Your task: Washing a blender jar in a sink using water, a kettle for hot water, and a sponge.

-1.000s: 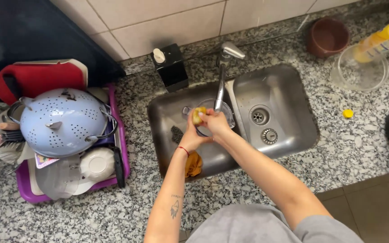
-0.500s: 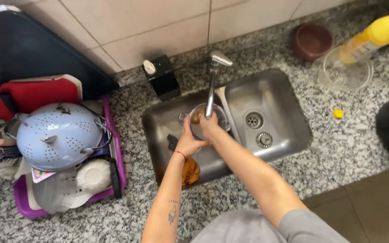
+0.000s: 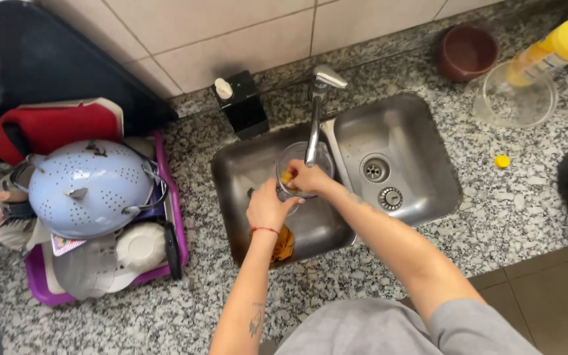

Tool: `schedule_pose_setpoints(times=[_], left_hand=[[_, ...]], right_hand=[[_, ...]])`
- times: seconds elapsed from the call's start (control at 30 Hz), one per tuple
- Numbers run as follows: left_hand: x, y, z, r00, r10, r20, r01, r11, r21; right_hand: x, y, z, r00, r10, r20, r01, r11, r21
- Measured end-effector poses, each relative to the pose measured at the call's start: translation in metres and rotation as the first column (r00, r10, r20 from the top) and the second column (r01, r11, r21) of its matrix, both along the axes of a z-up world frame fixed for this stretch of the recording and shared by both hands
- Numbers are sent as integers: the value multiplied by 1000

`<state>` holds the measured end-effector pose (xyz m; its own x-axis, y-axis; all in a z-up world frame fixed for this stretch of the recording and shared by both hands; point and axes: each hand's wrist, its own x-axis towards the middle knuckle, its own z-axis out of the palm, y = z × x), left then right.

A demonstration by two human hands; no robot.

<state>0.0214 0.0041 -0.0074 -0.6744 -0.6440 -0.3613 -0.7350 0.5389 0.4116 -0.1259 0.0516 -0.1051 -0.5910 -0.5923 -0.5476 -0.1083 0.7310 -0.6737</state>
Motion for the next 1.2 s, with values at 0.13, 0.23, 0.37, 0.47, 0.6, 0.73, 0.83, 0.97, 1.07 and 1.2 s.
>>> schedule_pose_setpoints(times=[0.13,0.23,0.37,0.47,0.6,0.73,0.83,0.97,1.07,1.2], left_hand=[[-14,-5,-12,917,132,-376,25,923,384],[-19,1,0,917,105,-386,132,831,541],[-17,1,-15,922,144,-359,95,815,572],[-17,1,-19,884,164,-437,117,830,546],[-22,6,2,917,215,-337,38,792,610],[-14,-6,-21,954,242,-175,-98,808,581],[-25,-20,-117,963,119,-240,-26,933,359],[-25,-5,-52,917,272,-292,-96,861,500],[-20,-2,-18,940,286,-184,-145,825,546],[-16,-2,-34,936,275,-222,-115,832,543]], right_hand=[[-3,-7,13,881,471,-56,-442,858,262],[0,-21,-37,961,247,-128,-221,957,189],[25,0,5,970,-236,54,228,966,124],[31,4,45,811,-490,319,557,813,-167],[14,-15,-16,799,-520,302,549,836,-13],[39,-41,-17,885,-451,119,451,892,29],[42,-34,2,904,-416,95,415,909,33],[25,-35,-1,924,-382,24,382,924,-12],[34,-37,4,716,-640,280,662,749,20],[46,-12,52,988,-145,49,145,989,2]])
